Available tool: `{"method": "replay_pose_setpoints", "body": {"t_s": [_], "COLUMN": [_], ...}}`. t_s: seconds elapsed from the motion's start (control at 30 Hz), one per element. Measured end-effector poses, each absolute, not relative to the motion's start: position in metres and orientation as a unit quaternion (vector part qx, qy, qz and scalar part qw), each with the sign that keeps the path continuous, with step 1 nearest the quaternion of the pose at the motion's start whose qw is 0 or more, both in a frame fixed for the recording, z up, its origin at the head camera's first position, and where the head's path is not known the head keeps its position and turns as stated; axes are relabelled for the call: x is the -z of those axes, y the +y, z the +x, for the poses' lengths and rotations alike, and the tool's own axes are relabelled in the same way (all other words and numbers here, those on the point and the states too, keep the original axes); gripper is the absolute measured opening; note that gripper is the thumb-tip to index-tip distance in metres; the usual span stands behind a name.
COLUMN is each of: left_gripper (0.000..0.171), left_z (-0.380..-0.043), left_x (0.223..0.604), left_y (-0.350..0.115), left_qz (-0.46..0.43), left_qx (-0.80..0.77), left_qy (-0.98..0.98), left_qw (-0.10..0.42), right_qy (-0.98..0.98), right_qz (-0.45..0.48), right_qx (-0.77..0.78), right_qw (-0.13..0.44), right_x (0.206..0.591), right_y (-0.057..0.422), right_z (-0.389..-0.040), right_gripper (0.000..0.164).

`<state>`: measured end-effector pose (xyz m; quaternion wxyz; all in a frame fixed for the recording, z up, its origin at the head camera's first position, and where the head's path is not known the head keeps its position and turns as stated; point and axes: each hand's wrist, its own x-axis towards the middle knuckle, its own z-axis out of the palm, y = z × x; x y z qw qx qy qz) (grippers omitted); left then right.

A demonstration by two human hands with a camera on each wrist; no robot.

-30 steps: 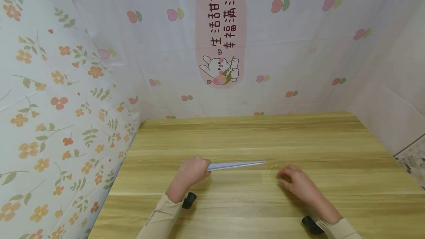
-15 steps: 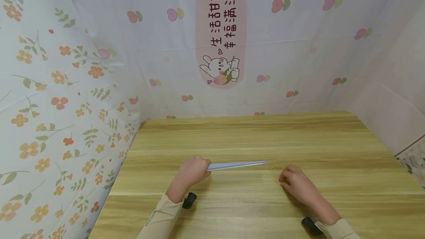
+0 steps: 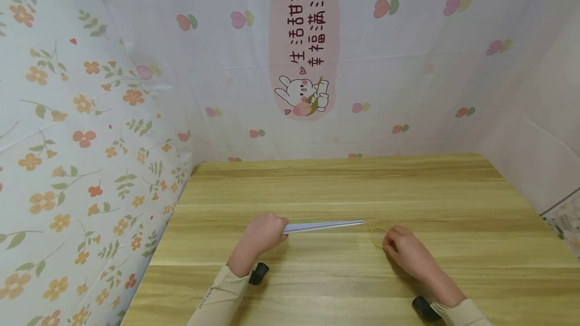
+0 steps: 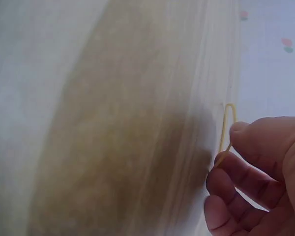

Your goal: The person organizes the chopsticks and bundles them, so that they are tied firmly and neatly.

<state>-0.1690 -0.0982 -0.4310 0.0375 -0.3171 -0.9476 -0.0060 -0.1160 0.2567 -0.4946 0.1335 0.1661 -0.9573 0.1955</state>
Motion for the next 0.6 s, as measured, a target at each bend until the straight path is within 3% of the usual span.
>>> {"method": "replay_pose_setpoints", "body": {"t_s": [0.37,0.6], "left_gripper": [0.019,0.019], "left_z": [-0.169,-0.169], "left_x": [0.433,0.433], "left_y": [-0.099,-0.100], "left_qz": [-0.318,-0.321], "left_qx": [0.006,0.006], "left_qy": [-0.947,-0.946], "left_qw": [0.034,0.036], "right_qy": [-0.951,-0.948], "right_qz": [0.122,0.157], "right_qx": [-0.253,-0.222], "right_qw": [0.130,0.166], "right_x": [0.483,0.485], "right_y": [0.252,0.252], "right_z": [-0.120,-0.121], "right_gripper": [0.012,0.013]}}
